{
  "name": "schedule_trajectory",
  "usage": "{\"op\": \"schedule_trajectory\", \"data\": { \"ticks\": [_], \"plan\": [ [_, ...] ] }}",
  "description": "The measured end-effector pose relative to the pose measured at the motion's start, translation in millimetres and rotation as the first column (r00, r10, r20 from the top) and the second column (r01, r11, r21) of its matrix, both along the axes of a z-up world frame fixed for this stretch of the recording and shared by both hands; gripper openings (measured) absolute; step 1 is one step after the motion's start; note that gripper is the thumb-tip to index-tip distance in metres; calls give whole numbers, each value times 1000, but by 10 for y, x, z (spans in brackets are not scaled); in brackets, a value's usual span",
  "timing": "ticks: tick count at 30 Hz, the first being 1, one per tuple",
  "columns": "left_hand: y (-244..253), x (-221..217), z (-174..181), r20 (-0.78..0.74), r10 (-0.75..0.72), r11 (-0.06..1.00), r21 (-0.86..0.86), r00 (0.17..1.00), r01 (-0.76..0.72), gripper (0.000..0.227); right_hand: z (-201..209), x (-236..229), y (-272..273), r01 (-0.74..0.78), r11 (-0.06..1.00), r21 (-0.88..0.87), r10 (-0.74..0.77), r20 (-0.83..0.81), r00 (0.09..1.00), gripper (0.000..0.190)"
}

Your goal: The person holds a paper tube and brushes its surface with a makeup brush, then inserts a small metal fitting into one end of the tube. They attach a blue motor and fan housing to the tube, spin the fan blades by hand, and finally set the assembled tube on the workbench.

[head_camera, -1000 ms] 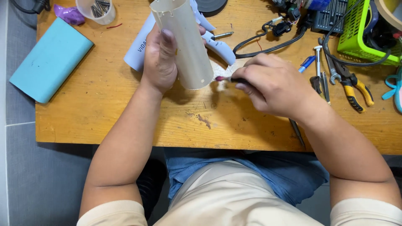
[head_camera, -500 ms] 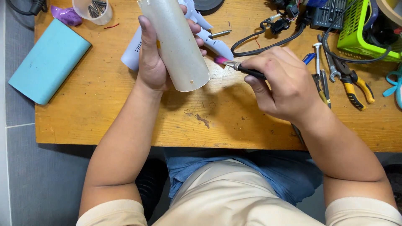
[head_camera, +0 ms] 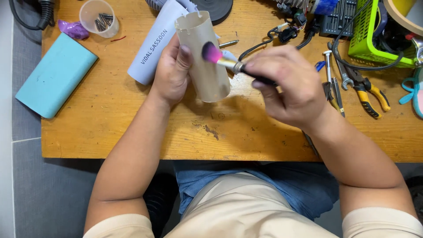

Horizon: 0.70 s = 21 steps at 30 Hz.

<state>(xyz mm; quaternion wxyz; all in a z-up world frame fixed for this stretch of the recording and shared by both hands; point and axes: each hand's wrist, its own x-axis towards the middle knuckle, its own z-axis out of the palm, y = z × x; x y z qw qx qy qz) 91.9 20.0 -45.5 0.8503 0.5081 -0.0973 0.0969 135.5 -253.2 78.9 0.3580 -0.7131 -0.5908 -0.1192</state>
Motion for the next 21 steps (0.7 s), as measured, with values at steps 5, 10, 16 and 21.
{"op": "schedule_trajectory", "data": {
  "ticks": [5, 10, 16, 21],
  "plan": [
    [-21, -73, 190, -55, 15, 1000, 16, 998, -14, 73, 138, -2, -22, -40, 992, -123, 45, 41, 998, 23],
    [-135, -101, 498, 11, -134, 989, -54, 991, 135, 87, 153, 17, 37, 63, 998, 31, -67, 172, 983, 27],
    [-59, -39, 165, -20, 57, 996, 75, 998, -56, 107, 320, 5, 90, 26, 995, -95, -17, 98, 995, 25],
    [-61, -65, 213, -53, 34, 995, 95, 998, -29, 109, 348, -53, 177, 19, 972, -235, 31, 206, 978, 25]
  ]
}}
